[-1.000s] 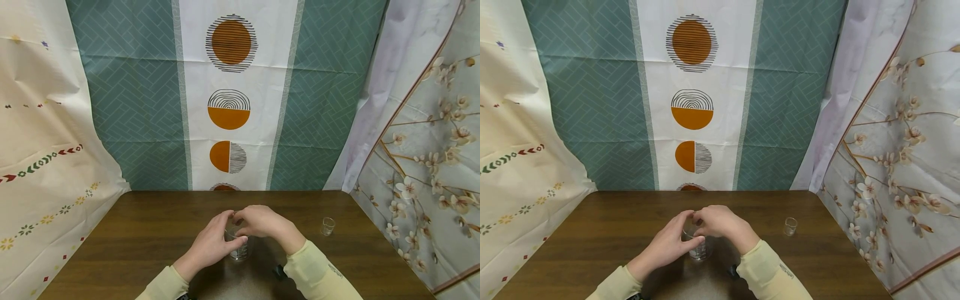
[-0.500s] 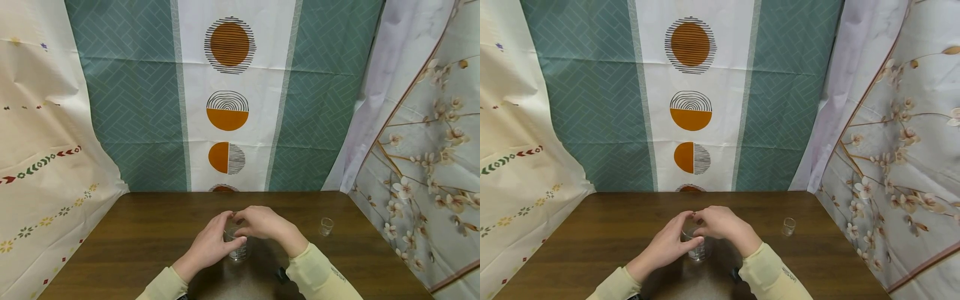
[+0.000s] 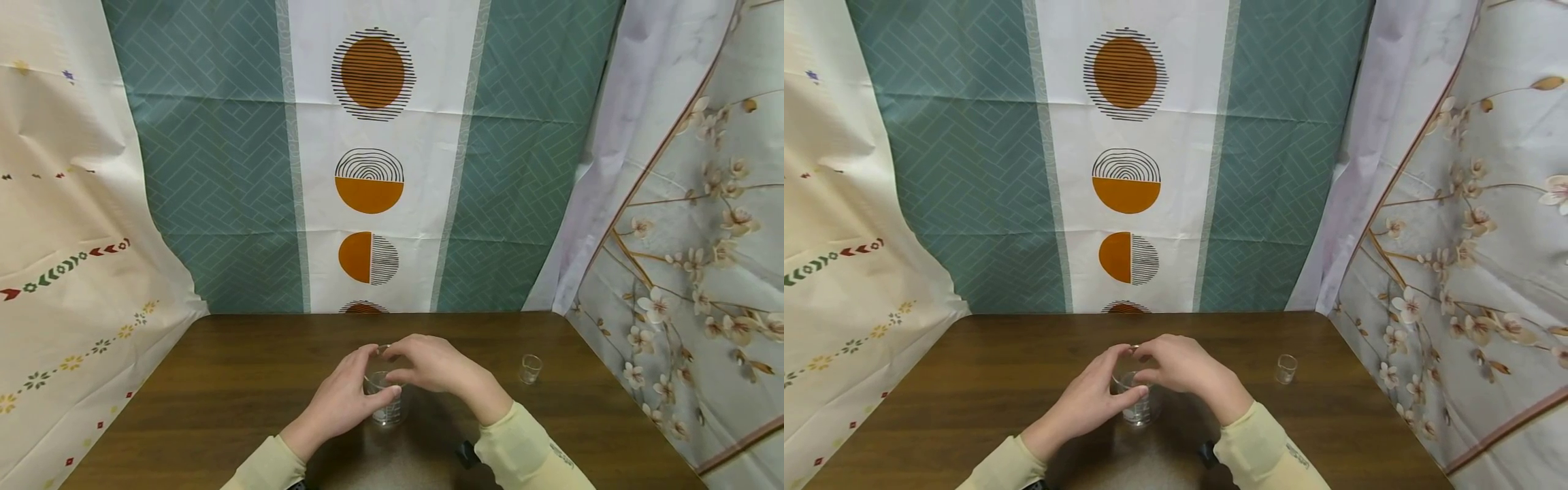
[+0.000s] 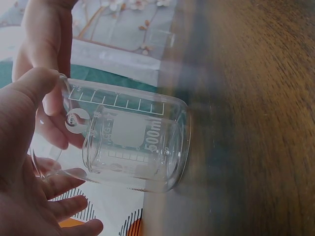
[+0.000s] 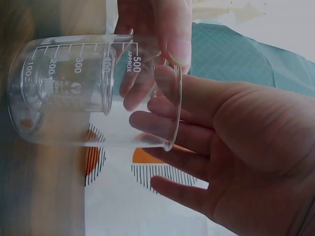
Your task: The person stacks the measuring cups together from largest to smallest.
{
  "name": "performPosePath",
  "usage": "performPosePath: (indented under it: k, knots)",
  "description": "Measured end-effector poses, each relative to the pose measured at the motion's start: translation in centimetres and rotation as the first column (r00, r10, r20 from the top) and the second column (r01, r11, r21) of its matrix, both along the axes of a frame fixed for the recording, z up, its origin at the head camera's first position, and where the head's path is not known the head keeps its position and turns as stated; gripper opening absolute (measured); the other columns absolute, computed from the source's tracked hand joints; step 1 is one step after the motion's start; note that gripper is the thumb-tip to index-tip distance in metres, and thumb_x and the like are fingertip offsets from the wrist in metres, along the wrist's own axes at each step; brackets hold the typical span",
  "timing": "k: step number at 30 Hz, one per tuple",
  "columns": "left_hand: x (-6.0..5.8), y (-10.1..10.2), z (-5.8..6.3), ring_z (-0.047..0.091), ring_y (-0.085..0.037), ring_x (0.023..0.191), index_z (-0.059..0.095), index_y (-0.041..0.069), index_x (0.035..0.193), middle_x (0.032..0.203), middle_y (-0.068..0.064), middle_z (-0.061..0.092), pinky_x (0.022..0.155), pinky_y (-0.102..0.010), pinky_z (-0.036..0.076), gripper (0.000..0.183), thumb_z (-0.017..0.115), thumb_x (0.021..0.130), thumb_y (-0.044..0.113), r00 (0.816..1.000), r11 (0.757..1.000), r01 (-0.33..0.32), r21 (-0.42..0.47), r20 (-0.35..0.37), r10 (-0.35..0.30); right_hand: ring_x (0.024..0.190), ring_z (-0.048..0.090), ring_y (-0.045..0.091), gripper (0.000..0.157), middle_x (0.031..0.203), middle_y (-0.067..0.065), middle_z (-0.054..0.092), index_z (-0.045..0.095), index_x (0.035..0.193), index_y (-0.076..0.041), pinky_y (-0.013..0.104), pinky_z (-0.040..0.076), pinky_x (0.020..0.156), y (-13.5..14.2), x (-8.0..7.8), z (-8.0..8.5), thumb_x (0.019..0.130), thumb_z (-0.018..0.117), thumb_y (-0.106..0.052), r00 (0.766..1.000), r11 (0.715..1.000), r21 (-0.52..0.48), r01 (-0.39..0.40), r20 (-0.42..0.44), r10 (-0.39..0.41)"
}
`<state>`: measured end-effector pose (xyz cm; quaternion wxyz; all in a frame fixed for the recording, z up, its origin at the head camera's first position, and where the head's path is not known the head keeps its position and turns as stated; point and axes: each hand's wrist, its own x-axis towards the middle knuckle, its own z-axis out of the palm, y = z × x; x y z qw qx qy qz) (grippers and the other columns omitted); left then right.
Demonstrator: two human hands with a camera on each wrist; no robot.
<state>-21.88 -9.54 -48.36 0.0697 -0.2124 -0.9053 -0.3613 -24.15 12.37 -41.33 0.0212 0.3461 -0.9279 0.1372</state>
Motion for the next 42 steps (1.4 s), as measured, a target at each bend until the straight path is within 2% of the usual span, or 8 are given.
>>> performPosePath:
  k: [12,32,42]
  knots:
    - [0.0,-0.1,0.0,0.054,-0.036,0.145,0.047,0.009,0.161,0.158,-0.012,0.056,0.108,-0.065,0.051,0.097,0.076,0.094,0.072,1.0,1.0,0.001,-0.01,-0.011,-0.001,0.131,0.067,0.021,0.036,0.138,-0.001,0.074,0.077,0.137,-0.015,0.046,0.053,0.11,1.6,0.8,-0.2,0.105,0.079,-0.033,1.0,0.997,-0.082,0.001,-0.01,-0.002]
    - [-0.1,0.0,0.0,0.056,-0.034,0.143,0.047,0.009,0.16,0.156,-0.011,0.059,0.108,-0.063,0.051,0.095,0.078,0.094,0.07,1.0,1.0,0.001,-0.005,-0.018,-0.001,0.134,0.066,0.019,0.038,0.141,-0.006,0.072,0.075,0.14,-0.015,0.047,0.052,0.111,3.3,1.6,-0.8,0.107,0.077,-0.032,0.994,0.989,-0.141,-0.037,-0.11,0.022]
    - [-0.2,0.0,-0.1,0.058,-0.032,0.139,0.048,0.009,0.159,0.153,-0.01,0.06,0.107,-0.06,0.052,0.094,0.079,0.093,0.069,1.0,1.0,-0.003,-0.004,-0.03,0.002,0.142,0.06,0.02,0.049,0.152,-0.004,0.067,0.07,0.15,-0.019,0.049,0.049,0.116,4.6,1.9,-0.8,0.106,0.078,-0.037,0.992,0.985,-0.17,0.012,-0.119,-0.032]
